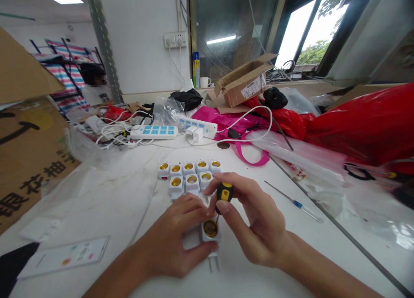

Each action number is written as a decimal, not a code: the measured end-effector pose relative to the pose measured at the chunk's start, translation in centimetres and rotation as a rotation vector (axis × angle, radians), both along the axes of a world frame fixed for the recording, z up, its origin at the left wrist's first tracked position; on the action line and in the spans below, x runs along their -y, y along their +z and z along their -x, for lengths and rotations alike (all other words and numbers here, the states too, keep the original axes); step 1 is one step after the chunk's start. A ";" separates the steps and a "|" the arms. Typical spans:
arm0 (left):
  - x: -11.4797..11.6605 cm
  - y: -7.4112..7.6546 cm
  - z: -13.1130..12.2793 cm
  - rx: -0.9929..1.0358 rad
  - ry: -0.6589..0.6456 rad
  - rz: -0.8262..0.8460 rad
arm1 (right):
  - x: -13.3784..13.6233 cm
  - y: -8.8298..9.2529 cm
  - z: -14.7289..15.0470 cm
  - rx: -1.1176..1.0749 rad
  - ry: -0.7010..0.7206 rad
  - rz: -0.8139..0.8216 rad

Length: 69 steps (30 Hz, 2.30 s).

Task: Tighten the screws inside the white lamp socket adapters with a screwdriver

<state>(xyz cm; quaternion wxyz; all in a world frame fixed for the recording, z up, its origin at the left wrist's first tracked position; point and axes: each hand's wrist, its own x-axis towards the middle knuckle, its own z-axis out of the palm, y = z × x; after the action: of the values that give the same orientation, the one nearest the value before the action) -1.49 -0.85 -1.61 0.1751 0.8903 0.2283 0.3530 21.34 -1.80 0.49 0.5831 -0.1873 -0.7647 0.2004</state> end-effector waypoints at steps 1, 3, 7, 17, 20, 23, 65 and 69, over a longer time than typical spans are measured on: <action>0.0 0.0 0.0 0.002 0.001 0.002 | 0.0 0.0 0.0 -0.003 0.002 0.014; 0.0 0.0 0.0 0.005 0.002 0.008 | 0.1 0.0 0.0 -0.005 0.001 0.042; 0.0 0.0 0.1 -0.007 -0.001 0.040 | 0.2 0.1 0.1 0.002 -0.009 0.059; 0.0 -0.1 -0.1 0.011 -0.005 0.079 | -0.9 1.0 0.0 -0.005 -0.101 -0.064; 0.1 -0.3 0.0 0.026 0.017 0.035 | -0.5 1.0 0.0 0.010 -0.075 0.031; 0.2 -0.4 0.1 0.021 0.045 0.014 | -0.1 1.0 -0.1 0.007 -0.032 0.081; 1.1 -0.6 -1.3 0.113 -0.044 0.397 | 0.9 0.8 1.3 -0.070 -0.188 -0.020; 1.1 -0.7 -1.2 0.121 -0.029 0.374 | 0.8 0.8 1.1 -0.023 -0.169 -0.091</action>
<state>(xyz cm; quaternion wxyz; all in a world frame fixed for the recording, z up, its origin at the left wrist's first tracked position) -0.26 -1.91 -2.28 0.3562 0.8226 0.2660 0.3545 20.24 -2.60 1.27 0.6145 -0.2220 -0.7479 0.1176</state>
